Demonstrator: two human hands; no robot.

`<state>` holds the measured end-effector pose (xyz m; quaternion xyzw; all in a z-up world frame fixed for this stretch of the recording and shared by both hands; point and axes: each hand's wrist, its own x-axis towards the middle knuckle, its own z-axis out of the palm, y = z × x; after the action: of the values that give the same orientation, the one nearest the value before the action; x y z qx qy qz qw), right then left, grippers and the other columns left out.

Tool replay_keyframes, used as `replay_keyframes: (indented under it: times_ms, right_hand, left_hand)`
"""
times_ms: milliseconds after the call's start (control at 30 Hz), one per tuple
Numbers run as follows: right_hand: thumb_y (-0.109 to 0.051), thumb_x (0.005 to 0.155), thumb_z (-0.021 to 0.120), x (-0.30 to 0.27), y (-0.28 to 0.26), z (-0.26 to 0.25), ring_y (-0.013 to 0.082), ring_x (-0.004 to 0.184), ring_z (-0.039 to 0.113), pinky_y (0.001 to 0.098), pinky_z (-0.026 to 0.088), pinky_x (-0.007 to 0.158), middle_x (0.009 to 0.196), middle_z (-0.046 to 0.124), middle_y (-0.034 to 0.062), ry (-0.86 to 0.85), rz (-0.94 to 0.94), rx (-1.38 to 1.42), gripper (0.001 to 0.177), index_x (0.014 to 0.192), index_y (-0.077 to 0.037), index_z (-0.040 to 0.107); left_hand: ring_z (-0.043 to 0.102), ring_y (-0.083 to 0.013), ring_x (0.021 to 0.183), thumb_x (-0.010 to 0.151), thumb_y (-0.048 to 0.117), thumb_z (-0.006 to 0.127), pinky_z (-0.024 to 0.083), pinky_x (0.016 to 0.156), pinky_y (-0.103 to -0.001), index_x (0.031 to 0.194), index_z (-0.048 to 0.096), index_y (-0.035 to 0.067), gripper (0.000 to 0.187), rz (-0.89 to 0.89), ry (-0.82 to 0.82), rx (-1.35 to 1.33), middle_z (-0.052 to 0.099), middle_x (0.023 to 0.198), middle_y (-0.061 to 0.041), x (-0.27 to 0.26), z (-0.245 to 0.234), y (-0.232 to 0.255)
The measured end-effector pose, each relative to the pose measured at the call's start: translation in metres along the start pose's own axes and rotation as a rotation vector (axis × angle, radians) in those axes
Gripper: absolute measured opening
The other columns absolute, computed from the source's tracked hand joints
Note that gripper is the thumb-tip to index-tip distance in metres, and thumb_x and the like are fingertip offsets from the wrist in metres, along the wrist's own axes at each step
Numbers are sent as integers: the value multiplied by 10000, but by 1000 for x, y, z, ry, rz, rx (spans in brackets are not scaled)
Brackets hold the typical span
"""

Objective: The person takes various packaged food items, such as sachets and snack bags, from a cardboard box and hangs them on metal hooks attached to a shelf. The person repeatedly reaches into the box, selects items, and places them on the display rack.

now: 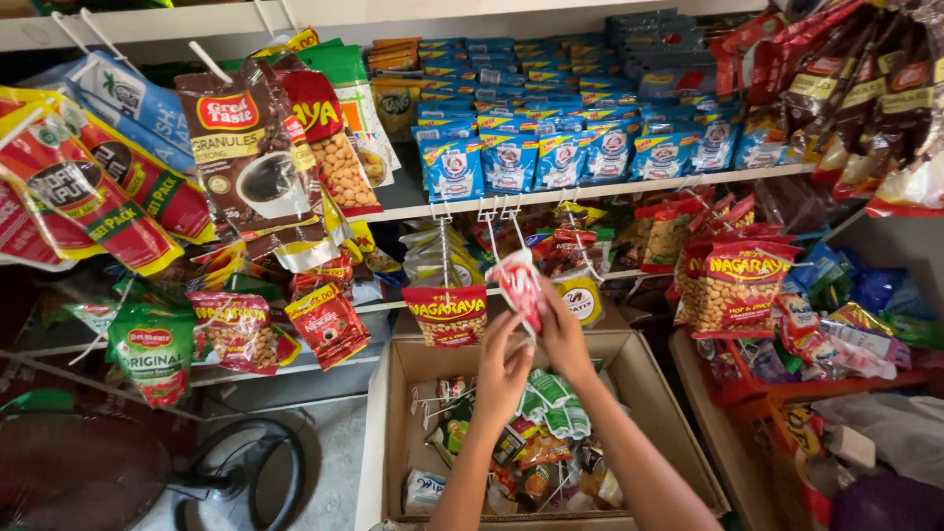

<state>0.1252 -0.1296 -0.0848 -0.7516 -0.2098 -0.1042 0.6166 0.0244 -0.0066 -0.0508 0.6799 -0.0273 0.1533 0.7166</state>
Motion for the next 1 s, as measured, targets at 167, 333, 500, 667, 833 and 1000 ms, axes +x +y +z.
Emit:
replay_keyframes:
  times_ms: [167,333,500,667,833,1000]
  right_hand:
    - [-116,1056,493,62,15,19,262,1348,574,358,416,1136,1457,614,197,-6,-37,-150,455,1508,-66,508]
    - [-191,1029,561,43,18,31,232,1213,636,339,467,1040,1310,676,162,-41,373,-146,514,1536,-173,476]
    - [-10,942,508,-65,94,14,249,1300,528,357,473,1015,1493,542,169,-285,118,67,609,1541,-113,472]
    - [-43,936,584,-190,178,-29,264,1001,635,397,512,881,1196,689,207,-493,589,-274,494,1422,-110,642]
    - [-43,926,605,-277,246,-72,168,1027,672,339,526,914,1128,776,112,-548,572,-43,271,1158,-49,746]
    - [-33,856,667,-359,354,-91,234,985,706,352,551,882,1050,757,111,-545,559,-190,225,1069,-26,739]
  left_hand:
    - [649,-238,1258,979,42,619,589,990,-326,1475,490,145,523,-50,1,43,354,1556,-104,-11,-10,-14]
    - [668,-219,1213,976,44,631,569,993,-323,1468,496,125,517,-76,25,-17,385,1535,-107,-24,-19,-53]
    - [666,-209,1141,1004,99,674,557,981,-332,1450,537,92,466,-205,-55,42,509,1403,-140,-54,-23,-109]
    - [686,-164,1082,1005,164,643,558,943,-331,1397,531,125,409,-508,-223,-81,674,1221,-59,-116,-3,-212]
    - [667,-164,1112,1016,113,663,541,998,-344,1291,618,64,283,-415,-269,-102,706,1189,-35,-183,27,-306]
    - [633,-160,1019,1040,107,657,533,921,-337,1377,615,82,341,-693,-409,-62,683,1085,-48,-227,41,-385]
